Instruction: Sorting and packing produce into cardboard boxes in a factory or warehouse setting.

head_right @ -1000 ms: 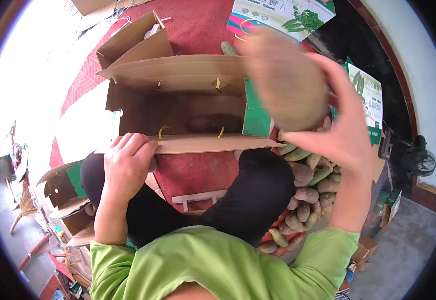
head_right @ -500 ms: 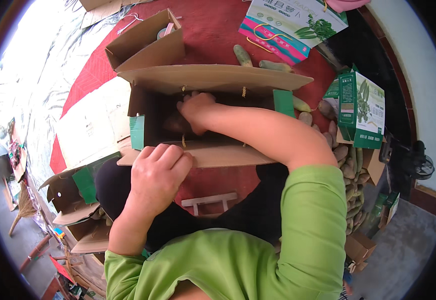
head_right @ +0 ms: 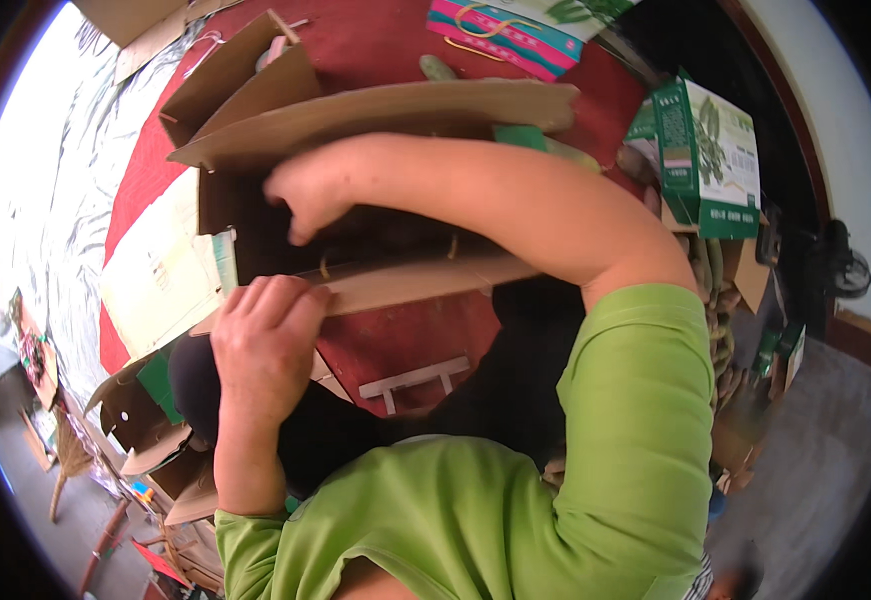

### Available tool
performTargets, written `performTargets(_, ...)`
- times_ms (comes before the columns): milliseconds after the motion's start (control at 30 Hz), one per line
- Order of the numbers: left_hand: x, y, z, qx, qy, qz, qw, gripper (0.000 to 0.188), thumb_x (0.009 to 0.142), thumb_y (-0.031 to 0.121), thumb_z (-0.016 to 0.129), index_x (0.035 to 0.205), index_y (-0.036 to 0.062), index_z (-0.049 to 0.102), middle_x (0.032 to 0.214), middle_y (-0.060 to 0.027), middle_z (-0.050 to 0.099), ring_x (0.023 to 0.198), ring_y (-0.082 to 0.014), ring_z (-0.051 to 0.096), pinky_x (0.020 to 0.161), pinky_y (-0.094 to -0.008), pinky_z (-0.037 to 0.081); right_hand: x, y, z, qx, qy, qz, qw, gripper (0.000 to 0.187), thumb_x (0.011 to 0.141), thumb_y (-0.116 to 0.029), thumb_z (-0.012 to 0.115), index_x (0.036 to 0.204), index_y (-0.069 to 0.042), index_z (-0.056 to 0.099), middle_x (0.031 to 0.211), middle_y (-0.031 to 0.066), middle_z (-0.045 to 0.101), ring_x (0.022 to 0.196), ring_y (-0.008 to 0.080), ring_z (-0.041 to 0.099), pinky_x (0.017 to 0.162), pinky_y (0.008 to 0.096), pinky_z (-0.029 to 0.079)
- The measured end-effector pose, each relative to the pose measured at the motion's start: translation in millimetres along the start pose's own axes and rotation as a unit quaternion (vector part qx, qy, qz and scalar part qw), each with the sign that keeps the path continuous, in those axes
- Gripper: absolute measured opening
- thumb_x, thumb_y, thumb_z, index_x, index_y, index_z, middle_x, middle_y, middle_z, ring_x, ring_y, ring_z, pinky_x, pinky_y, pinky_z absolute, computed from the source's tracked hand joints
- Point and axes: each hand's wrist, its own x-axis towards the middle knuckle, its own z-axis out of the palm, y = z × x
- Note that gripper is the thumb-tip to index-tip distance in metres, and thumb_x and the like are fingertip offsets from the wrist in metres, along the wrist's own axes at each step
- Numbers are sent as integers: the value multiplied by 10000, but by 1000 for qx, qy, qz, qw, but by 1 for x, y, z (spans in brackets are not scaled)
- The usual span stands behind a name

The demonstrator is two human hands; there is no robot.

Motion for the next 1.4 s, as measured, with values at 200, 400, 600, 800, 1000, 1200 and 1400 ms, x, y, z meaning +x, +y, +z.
performTargets(200,3,10,-3,6,-5,-39,999,98,722,109,677,812,86,645,811,-34,595,771,-215,599,677,-347,465,-146,-18,-51,183,296,-5,938,387,844,-183,666,1170,10,583,1023,103,659,940,170,635,796,303,511)
performTargets(400,2,17,2,-27,3,-60,998,127,744,98,706,852,43,669,821,-77,627,758,-262,604,695,-360,457,-286,60,43,310,529,119,781,299,879,-162,646,1124,5,607,1000,44,647,909,104,611,787,250,495)
performTargets(600,0,18,8,-30,21,-47,998,115,801,124,691,867,33,663,827,-85,631,780,-262,613,702,-355,476,-371,140,286,152,353,518,764,339,775,-263,647,1035,-47,657,920,176,681,878,324,655,777,397,514)
performTargets(800,-3,11,16,-20,38,-27,999,91,822,84,669,884,17,659,829,-103,632,766,-254,617,688,-339,489,-381,152,530,99,305,551,770,310,757,-207,648,1010,-32,618,973,189,651,961,362,623,796,435,504)
performTargets(1000,-2,14,12,-2,45,-35,998,125,769,94,710,857,16,668,791,-99,616,735,-255,596,664,-333,464,-349,130,561,336,343,693,537,746,635,-186,820,1290,-55,487,1192,169,605,1131,312,574,954,383,454)
performTargets(1200,-1,18,10,10,50,-53,997,251,740,258,755,829,39,673,780,-80,616,725,-259,586,649,-345,453,-326,140,549,355,271,730,518,822,586,-234,827,1294,-40,457,1191,204,608,1118,345,585,953,414,467)
performTargets(1400,3,19,10,11,48,-25,998,298,680,302,769,792,46,663,764,-54,609,707,-244,593,650,-350,452,-318,131,533,331,249,746,521,701,602,-218,827,1186,-25,493,1119,196,636,1084,350,601,902,429,486)
